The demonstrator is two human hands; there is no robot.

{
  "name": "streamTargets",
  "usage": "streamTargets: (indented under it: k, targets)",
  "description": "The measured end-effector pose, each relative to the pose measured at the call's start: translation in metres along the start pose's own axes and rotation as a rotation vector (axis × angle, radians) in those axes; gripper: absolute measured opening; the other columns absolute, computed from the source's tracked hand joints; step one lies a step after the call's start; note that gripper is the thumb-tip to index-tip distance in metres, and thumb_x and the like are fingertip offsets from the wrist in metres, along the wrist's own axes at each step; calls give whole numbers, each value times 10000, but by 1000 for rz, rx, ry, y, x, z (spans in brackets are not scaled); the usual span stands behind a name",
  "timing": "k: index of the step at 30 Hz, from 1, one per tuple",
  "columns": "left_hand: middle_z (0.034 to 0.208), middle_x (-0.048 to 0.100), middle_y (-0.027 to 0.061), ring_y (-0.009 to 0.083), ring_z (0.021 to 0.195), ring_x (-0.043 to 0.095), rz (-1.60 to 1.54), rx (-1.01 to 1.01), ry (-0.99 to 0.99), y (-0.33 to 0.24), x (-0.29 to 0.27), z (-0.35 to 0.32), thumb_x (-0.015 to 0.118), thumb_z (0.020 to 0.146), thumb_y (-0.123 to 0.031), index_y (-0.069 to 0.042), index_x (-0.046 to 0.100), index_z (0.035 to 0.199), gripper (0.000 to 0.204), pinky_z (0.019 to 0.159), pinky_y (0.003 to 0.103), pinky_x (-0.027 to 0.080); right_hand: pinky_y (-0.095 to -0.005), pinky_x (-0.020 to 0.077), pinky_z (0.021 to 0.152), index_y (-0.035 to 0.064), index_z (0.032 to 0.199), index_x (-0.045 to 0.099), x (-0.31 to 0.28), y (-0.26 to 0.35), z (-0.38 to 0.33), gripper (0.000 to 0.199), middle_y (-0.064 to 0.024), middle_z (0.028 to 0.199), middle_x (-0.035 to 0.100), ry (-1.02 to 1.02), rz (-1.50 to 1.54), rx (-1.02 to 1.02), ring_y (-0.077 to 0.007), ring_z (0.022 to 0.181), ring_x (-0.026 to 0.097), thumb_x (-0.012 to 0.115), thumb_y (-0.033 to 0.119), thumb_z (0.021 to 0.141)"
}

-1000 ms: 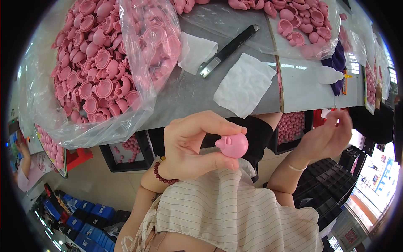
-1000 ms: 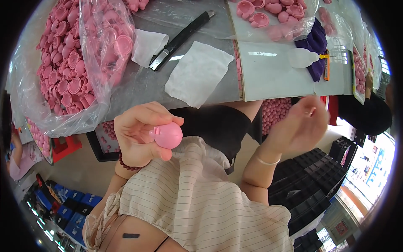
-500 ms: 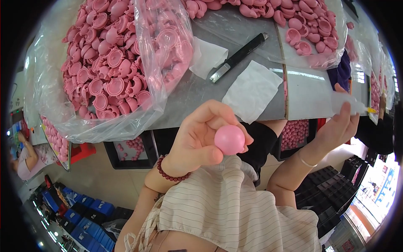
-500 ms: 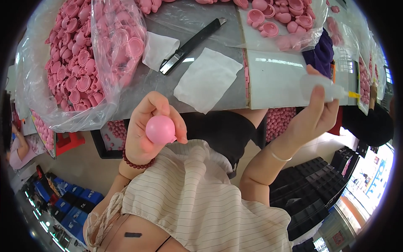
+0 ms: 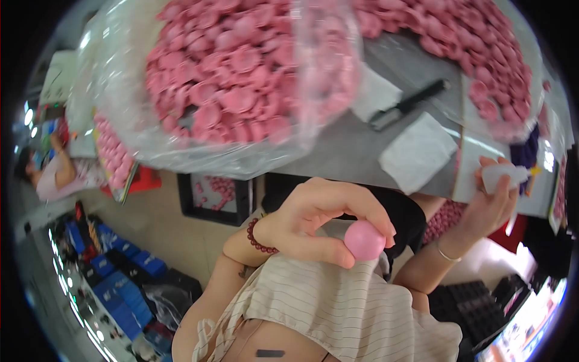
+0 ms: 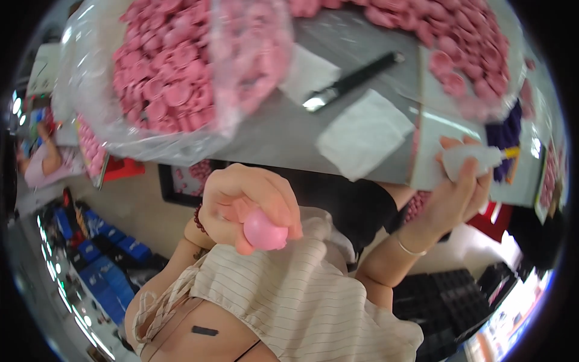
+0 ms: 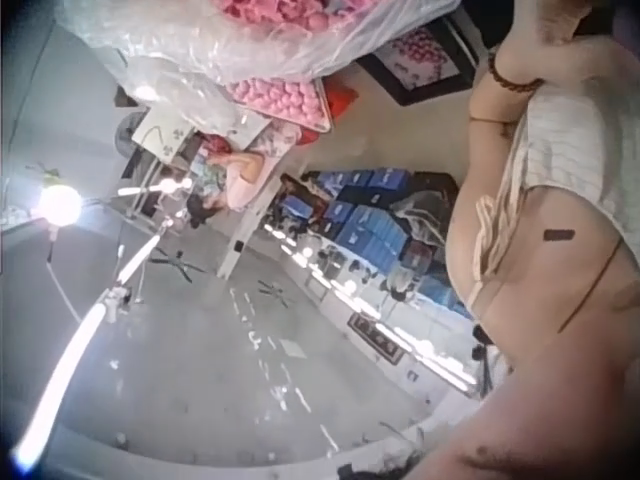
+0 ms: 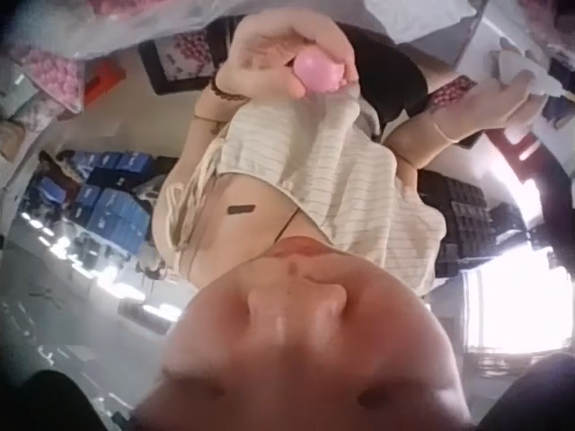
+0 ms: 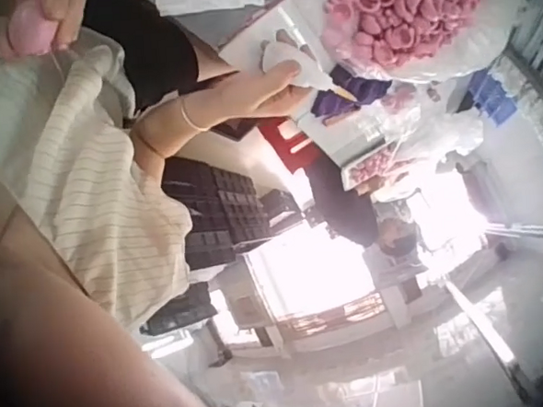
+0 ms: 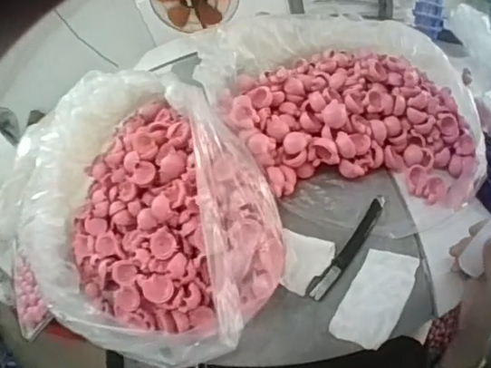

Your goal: Applying glue to pink plastic toy components and assembling them.

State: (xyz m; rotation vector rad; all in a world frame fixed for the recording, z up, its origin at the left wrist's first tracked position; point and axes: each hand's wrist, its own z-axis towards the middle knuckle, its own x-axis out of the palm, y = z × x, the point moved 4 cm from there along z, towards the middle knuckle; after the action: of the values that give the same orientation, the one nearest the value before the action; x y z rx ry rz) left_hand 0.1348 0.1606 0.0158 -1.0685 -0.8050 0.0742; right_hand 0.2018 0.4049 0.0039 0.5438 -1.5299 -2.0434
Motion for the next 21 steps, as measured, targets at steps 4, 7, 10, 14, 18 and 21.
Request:
streamTargets:
  k: [4, 7, 10, 14, 18, 21]
  targets:
    - [933, 505, 196, 223, 669, 544, 197, 523, -414, -56, -50, -43, 550, 780, -310, -11, 400, 1064, 438, 535, 280, 472, -233, 434, 621, -101, 998, 461, -15, -9, 0, 334, -196, 834, 566, 29, 25, 12, -204, 772, 543, 455, 187, 828]
    - [986, 500, 145, 177, 765, 529, 555, 809, -983, -125, -96, -91, 449, 841, -318, -4, 381, 1130, 432, 657, 252, 450, -224, 420, 631, -89, 994, 469, -10, -6, -1, 330, -186, 834, 566, 27, 6, 18, -184, 747, 532, 437, 198, 834]
    - [1052, 504, 130, 193, 878, 528, 1294, 619, -1414, -168, -146, -143, 452, 849, -207, 43, 421, 1095, 352, 749, 289, 431, -225, 418, 630, -83, 992, 472, -5, -3, -3, 327, -180, 830, 567, 43, 25, 35, -175, 727, 526, 429, 201, 836]
    - [1074, 510, 123, 214, 917, 530, 1666, 302, -1376, -197, -212, -179, 454, 834, -121, 20, 408, 1140, 340, 765, 295, 427, -225, 419, 626, -78, 990, 474, 1, 0, -3, 324, -174, 826, 567, 42, 5, 30, -170, 707, 516, 425, 203, 837]
    - [1168, 440, 149, 242, 1036, 453, 2085, -166, -1090, -209, -244, -164, 409, 830, -108, -54, 362, 1215, 391, 861, 307, 357, -224, 404, 628, -77, 988, 475, -1, -2, -3, 334, -166, 819, 571, 67, -31, 24, -168, 724, 522, 422, 217, 838]
    - [1206, 402, 153, 251, 1100, 396, 2220, -240, -1031, -226, -297, -171, 378, 835, -113, -74, 347, 1232, 399, 910, 319, 312, -224, 393, 633, -78, 985, 477, -1, -1, -4, 341, -161, 812, 575, 75, -41, 17, -164, 737, 527, 424, 225, 837]
